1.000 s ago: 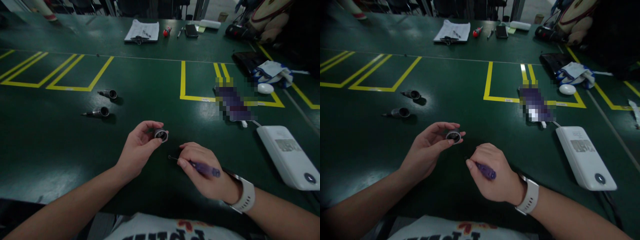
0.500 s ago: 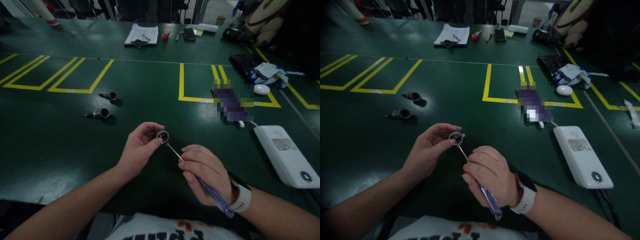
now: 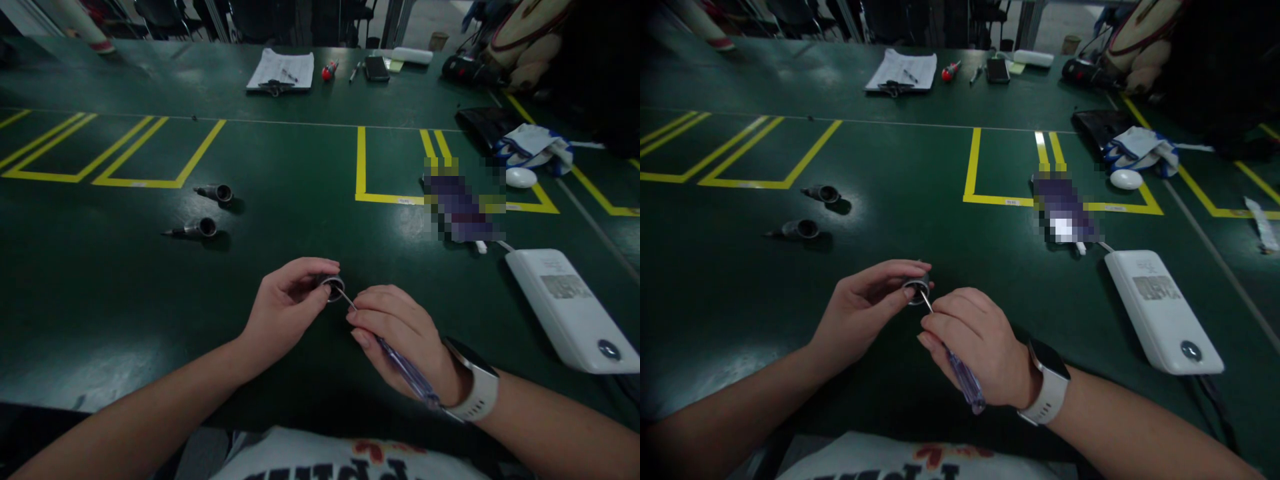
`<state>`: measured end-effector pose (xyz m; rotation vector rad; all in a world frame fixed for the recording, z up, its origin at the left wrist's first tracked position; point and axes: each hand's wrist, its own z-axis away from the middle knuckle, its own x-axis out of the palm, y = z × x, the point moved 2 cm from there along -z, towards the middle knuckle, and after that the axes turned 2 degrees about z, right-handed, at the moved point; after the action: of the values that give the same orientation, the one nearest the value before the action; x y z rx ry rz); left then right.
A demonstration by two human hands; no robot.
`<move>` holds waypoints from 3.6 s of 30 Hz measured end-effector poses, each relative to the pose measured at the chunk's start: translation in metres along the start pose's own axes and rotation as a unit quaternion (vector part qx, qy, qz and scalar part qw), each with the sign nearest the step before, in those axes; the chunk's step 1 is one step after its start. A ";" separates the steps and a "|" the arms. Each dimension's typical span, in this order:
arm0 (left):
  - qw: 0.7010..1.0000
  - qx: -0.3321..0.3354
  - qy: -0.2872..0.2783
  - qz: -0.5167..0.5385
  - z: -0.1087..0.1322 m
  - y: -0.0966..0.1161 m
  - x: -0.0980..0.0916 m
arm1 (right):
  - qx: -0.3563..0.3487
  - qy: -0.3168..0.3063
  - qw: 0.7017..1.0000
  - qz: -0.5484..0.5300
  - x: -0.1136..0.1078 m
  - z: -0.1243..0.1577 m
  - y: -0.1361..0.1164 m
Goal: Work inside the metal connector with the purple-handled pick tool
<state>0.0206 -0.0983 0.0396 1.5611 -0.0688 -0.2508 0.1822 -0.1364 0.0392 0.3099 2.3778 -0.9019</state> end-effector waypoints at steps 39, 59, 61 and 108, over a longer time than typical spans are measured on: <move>0.932 0.176 0.003 -0.318 -0.063 -0.010 -0.030 | 0.251 0.039 0.954 -0.160 -0.002 -0.042 0.012; 0.949 0.166 0.073 -0.259 -0.098 -0.026 -0.052 | 0.221 0.091 0.890 -0.389 0.033 -0.062 0.073; 0.943 0.183 0.074 -0.268 -0.100 -0.027 -0.051 | 0.218 0.076 0.899 -0.371 0.034 -0.061 0.072; 0.873 0.264 -0.069 -0.404 -0.100 -0.032 -0.041 | 0.277 0.077 0.907 -0.307 0.030 -0.063 0.066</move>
<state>-0.0028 0.0083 0.0114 2.0495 0.4542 -1.0795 0.1574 -0.0447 0.0243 -0.1912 2.3411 -1.9159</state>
